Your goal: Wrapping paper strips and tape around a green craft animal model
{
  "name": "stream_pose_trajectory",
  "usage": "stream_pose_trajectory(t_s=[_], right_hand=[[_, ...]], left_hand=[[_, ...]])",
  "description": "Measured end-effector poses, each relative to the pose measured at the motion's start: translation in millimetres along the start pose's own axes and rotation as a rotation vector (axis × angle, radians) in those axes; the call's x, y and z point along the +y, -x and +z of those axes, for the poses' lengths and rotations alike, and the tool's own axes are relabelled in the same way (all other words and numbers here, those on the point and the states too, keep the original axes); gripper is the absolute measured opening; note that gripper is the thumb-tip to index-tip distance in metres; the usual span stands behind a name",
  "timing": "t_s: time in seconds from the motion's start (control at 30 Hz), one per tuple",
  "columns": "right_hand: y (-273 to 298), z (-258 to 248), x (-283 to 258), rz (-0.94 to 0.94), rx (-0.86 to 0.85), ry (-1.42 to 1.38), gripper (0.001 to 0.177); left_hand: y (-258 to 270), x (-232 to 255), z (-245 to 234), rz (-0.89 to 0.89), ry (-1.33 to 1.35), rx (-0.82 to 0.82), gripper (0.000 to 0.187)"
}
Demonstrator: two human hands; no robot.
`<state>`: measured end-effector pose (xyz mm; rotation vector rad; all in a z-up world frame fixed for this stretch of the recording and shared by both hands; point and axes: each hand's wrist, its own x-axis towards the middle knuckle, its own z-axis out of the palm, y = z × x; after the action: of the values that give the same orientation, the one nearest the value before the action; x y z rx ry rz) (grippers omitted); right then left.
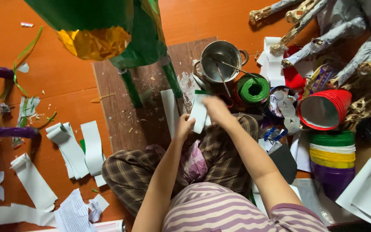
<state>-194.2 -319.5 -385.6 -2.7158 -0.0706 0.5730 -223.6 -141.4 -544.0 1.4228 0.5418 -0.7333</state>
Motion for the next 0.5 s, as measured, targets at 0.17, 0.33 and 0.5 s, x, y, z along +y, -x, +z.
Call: stream_pose_trajectory(t_s=[0.17, 0.33, 0.5], right_hand=[[-26.4, -55.1, 46.4, 0.24, 0.335, 0.327, 0.026], [-0.5, -67.7, 53.4, 0.353, 0.247, 0.112, 0.032], [59.5, -69.9, 10.1, 0.242, 0.321, -0.435, 0.041]], left_hand=[[61.3, 47.6, -24.0, 0.196, -0.589, 0.084, 0.029], [94.7, 52.4, -75.2, 0.314, -0.521, 0.204, 0.017], [105.0, 29.9, -111.2, 0.2, -0.197, 0.335, 0.026]])
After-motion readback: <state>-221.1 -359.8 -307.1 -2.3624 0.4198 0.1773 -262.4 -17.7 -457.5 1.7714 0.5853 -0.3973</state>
